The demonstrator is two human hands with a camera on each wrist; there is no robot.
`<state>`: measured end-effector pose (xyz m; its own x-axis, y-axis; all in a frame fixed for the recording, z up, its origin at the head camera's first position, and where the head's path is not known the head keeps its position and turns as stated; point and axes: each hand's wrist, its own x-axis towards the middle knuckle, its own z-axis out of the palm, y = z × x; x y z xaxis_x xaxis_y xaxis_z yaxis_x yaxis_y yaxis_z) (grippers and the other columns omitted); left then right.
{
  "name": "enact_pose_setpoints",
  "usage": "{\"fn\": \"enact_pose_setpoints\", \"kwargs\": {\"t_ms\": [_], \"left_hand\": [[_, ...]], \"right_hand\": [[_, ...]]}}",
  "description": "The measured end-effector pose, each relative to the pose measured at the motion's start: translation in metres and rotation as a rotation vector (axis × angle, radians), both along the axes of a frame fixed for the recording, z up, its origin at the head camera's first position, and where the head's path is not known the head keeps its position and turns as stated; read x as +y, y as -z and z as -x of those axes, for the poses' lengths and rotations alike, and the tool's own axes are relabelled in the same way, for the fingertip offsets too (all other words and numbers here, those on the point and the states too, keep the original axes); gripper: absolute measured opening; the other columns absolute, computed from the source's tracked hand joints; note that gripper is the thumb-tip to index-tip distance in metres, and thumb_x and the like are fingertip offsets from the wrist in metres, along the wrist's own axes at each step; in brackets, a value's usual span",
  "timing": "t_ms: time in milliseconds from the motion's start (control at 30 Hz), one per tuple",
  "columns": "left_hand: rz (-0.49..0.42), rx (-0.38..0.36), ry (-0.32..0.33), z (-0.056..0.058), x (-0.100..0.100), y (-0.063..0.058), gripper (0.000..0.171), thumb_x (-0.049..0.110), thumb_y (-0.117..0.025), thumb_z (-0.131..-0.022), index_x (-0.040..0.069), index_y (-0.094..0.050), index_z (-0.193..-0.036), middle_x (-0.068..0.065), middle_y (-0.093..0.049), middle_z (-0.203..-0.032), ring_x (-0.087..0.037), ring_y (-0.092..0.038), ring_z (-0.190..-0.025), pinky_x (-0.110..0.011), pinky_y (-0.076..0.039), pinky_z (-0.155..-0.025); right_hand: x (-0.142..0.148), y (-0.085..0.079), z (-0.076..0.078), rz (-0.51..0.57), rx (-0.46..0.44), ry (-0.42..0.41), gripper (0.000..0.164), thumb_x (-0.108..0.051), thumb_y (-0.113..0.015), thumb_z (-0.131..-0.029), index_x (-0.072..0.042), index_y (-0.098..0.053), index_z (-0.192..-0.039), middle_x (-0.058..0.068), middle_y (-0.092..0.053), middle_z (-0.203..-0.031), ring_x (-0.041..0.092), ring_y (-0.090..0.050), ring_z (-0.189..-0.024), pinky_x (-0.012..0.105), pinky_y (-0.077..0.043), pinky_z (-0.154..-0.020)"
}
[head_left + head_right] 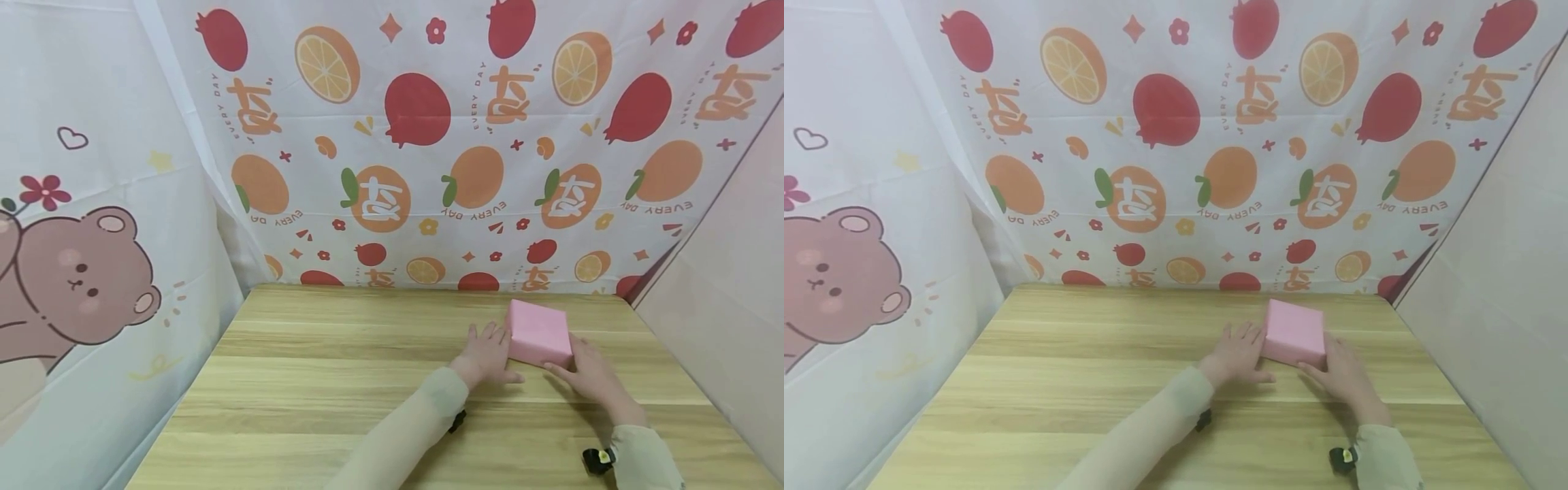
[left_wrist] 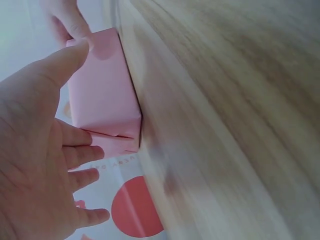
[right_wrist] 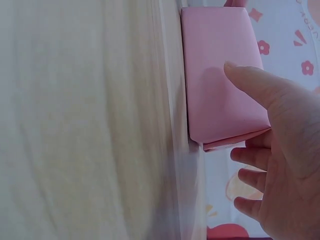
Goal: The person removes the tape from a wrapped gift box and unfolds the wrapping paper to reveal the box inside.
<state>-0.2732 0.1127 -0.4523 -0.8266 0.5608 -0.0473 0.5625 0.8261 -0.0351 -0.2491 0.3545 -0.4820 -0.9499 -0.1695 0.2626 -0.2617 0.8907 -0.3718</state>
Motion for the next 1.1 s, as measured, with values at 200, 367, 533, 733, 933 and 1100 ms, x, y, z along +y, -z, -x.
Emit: {"fn": "enact_pose_setpoints", "kwargs": {"t_ms": [200,367,533,733,933,1100], "left_hand": [[-0.006,-0.005,0.008,-0.003,-0.011,0.001,0.098,0.078,-0.045,-0.084,0.015,-0.023,-0.155,0.002,-0.026,-0.162,-0.018,-0.021,-0.151,-0.051,-0.024,-0.120],[-0.040,-0.027,0.015,-0.007,-0.023,0.002,0.097,0.077,-0.044,-0.085,0.014,-0.022,-0.156,0.000,-0.025,-0.162,-0.020,-0.021,-0.151,-0.053,-0.023,-0.120],[-0.066,-0.034,0.014,-0.011,-0.034,0.004,0.097,0.076,-0.045,-0.085,0.013,-0.022,-0.155,-0.002,-0.025,-0.162,-0.023,-0.022,-0.151,-0.055,-0.022,-0.120],[-0.081,-0.028,0.010,-0.015,-0.049,0.005,0.096,0.074,-0.046,-0.086,0.012,-0.024,-0.155,-0.003,-0.027,-0.161,-0.024,-0.026,-0.149,-0.055,-0.024,-0.119],[-0.133,-0.057,-0.007,-0.020,-0.064,0.005,0.093,0.070,-0.050,-0.088,0.010,-0.025,-0.155,-0.007,-0.031,-0.159,-0.027,-0.029,-0.148,-0.057,-0.025,-0.118],[-0.178,-0.050,-0.013,-0.023,-0.077,0.007,0.092,0.068,-0.052,-0.088,0.008,-0.027,-0.154,-0.009,-0.035,-0.157,-0.030,-0.032,-0.146,-0.059,-0.026,-0.117]], "right_hand": [[-0.008,0.000,-0.004,0.004,0.008,-0.024,0.089,-0.049,-0.071,-0.085,0.005,-0.035,-0.146,0.030,-0.055,-0.131,0.047,-0.051,-0.118,0.068,-0.041,-0.093],[-0.016,-0.001,-0.008,-0.004,0.007,-0.029,0.090,-0.050,-0.070,-0.085,0.004,-0.033,-0.147,0.029,-0.052,-0.136,0.047,-0.048,-0.122,0.068,-0.040,-0.096],[-0.024,0.000,-0.012,-0.027,0.015,-0.031,0.091,-0.052,-0.070,-0.085,0.003,-0.033,-0.147,0.028,-0.052,-0.137,0.047,-0.047,-0.123,0.070,-0.039,-0.096],[-0.036,0.004,-0.014,-0.060,0.017,-0.049,0.094,-0.054,-0.067,-0.085,0.003,-0.030,-0.149,0.027,-0.047,-0.143,0.051,-0.041,-0.131,0.070,-0.034,-0.102],[-0.048,0.004,-0.018,-0.081,0.029,-0.063,0.095,-0.054,-0.067,-0.085,0.006,-0.029,-0.149,0.030,-0.046,-0.143,0.053,-0.039,-0.131,0.069,-0.034,-0.104],[-0.060,0.003,-0.019,-0.101,0.032,-0.075,0.095,-0.054,-0.066,-0.086,0.008,-0.029,-0.148,0.032,-0.043,-0.145,0.055,-0.036,-0.134,0.068,-0.032,-0.107]]}}
